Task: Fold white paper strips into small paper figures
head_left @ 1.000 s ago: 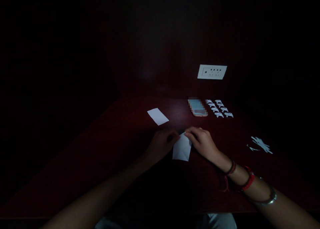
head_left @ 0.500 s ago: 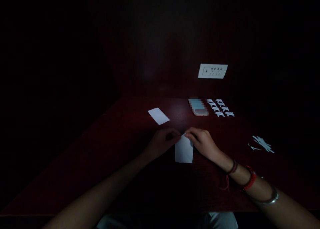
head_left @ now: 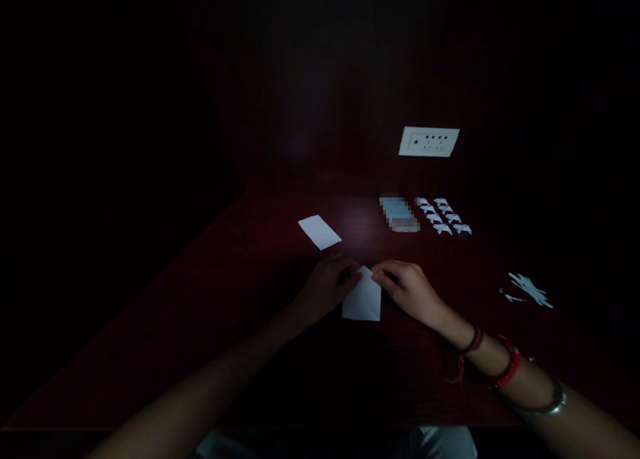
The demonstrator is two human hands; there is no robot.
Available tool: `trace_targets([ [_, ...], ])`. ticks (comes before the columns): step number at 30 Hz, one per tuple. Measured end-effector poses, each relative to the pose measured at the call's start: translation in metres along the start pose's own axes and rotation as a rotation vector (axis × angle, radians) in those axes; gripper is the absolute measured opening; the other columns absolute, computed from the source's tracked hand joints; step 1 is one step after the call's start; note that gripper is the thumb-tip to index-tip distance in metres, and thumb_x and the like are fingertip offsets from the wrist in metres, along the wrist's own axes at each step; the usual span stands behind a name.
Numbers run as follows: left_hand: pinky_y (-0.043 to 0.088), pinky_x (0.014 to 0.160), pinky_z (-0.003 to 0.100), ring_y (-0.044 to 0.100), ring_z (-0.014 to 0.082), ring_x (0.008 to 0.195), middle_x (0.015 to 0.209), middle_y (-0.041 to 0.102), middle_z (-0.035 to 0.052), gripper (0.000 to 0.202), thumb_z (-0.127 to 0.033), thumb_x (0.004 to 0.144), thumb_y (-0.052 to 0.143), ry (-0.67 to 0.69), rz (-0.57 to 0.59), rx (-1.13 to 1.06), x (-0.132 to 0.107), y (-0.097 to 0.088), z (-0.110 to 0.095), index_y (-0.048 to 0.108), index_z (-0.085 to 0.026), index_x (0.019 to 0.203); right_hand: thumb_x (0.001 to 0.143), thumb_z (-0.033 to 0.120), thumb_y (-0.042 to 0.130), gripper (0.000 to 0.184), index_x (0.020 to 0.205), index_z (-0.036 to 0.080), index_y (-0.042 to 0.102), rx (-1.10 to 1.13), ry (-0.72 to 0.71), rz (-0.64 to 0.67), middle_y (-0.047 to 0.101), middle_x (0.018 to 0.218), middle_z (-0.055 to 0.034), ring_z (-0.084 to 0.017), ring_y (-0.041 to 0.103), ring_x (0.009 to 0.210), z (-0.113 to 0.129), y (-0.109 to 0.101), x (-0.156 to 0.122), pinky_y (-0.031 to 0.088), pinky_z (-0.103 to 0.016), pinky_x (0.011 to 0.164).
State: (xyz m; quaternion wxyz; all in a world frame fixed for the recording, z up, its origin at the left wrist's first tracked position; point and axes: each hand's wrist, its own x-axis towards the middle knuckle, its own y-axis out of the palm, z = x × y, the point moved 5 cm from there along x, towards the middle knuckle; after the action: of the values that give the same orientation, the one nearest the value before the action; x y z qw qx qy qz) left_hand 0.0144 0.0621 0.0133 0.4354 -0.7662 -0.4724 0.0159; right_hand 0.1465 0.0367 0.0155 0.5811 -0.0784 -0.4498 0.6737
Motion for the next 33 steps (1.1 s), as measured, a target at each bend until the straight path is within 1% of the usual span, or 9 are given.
trace_targets([
  [3,0.041,0.068,0.026,0.051,0.0124,0.075,0.081,0.055,0.0010,0.011,-0.019,0.079,0.043,0.012,0.004,0.031,0.000,0.003,0.001,0.053,-0.017,0.080,0.080,0.019,0.042,0.016,0.081,0.018,0.059,-0.012,-0.003,0.012,0.060,0.074,-0.0018,-0.012,0.054,0.066,0.001,0.001,0.000,0.040,-0.024,0.062],
  [7,0.040,0.072,0.028,0.049,0.0142,0.078,0.080,0.053,0.0018,0.010,-0.019,0.079,0.042,0.051,0.024,0.125,0.000,0.008,-0.003,0.051,-0.016,0.078,0.079,0.025,0.046,0.013,0.077,0.017,0.056,-0.073,-0.027,0.000,0.056,0.074,-0.0022,-0.012,0.051,0.068,0.005,0.000,0.001,0.038,-0.024,0.063],
  [11,0.039,0.075,0.030,0.048,0.0153,0.082,0.082,0.051,0.0021,0.010,-0.020,0.080,0.041,0.063,0.038,0.156,-0.001,0.012,-0.006,0.051,-0.017,0.080,0.081,0.026,0.042,0.016,0.074,0.017,0.053,-0.186,-0.061,0.011,0.053,0.072,-0.0026,-0.013,0.048,0.070,0.007,0.003,0.001,0.036,-0.026,0.065],
  [16,0.038,0.084,0.033,0.044,0.0176,0.094,0.096,0.045,0.0051,0.011,-0.021,0.076,0.047,0.058,-0.024,0.132,-0.004,0.013,-0.001,0.052,-0.017,0.086,0.082,0.019,0.038,0.013,0.079,0.017,0.051,-0.305,-0.083,0.036,0.052,0.076,-0.0040,-0.014,0.047,0.074,0.005,0.007,0.000,0.034,-0.028,0.068],
  [19,0.035,0.089,0.034,0.039,0.0188,0.103,0.104,0.040,0.0059,0.008,-0.019,0.075,0.048,0.080,-0.076,0.120,-0.004,0.012,0.001,0.052,-0.017,0.082,0.082,0.019,0.038,0.012,0.082,0.017,0.050,-0.290,-0.077,0.043,0.051,0.078,-0.0045,-0.015,0.047,0.075,0.004,0.007,0.001,0.035,-0.028,0.068],
  [21,0.033,0.092,0.034,0.036,0.0193,0.107,0.108,0.038,0.0061,0.009,-0.017,0.074,0.048,0.095,-0.071,0.122,-0.003,0.013,0.002,0.052,-0.017,0.082,0.082,0.019,0.039,0.012,0.086,0.017,0.050,-0.247,-0.071,0.046,0.051,0.081,-0.0046,-0.015,0.047,0.077,0.004,0.006,0.001,0.036,-0.028,0.068],
  [24,0.033,0.092,0.033,0.035,0.0192,0.108,0.109,0.037,0.0063,0.010,-0.017,0.073,0.049,0.108,-0.056,0.134,-0.003,0.013,0.002,0.053,-0.017,0.082,0.082,0.021,0.041,0.012,0.089,0.018,0.050,-0.188,-0.073,0.053,0.050,0.085,-0.0042,-0.014,0.047,0.079,0.004,0.005,0.001,0.036,-0.027,0.069],
  [26,0.033,0.092,0.033,0.036,0.0190,0.107,0.108,0.037,0.0060,0.008,-0.018,0.073,0.050,0.107,-0.065,0.144,-0.003,0.013,0.001,0.054,-0.016,0.080,0.082,0.022,0.041,0.012,0.086,0.018,0.051,-0.194,-0.090,0.063,0.049,0.084,-0.0039,-0.014,0.047,0.079,0.006,0.005,0.001,0.036,-0.027,0.070],
  [33,0.033,0.092,0.033,0.036,0.0186,0.107,0.108,0.038,0.0040,0.008,-0.024,0.073,0.053,0.105,-0.105,0.145,-0.004,0.013,0.002,0.056,-0.018,0.076,0.082,0.017,0.038,0.010,0.080,0.015,0.048,-0.396,-0.108,0.108,0.047,0.081,-0.0055,-0.015,0.044,0.074,0.007,0.010,0.001,0.035,-0.028,0.065],
])
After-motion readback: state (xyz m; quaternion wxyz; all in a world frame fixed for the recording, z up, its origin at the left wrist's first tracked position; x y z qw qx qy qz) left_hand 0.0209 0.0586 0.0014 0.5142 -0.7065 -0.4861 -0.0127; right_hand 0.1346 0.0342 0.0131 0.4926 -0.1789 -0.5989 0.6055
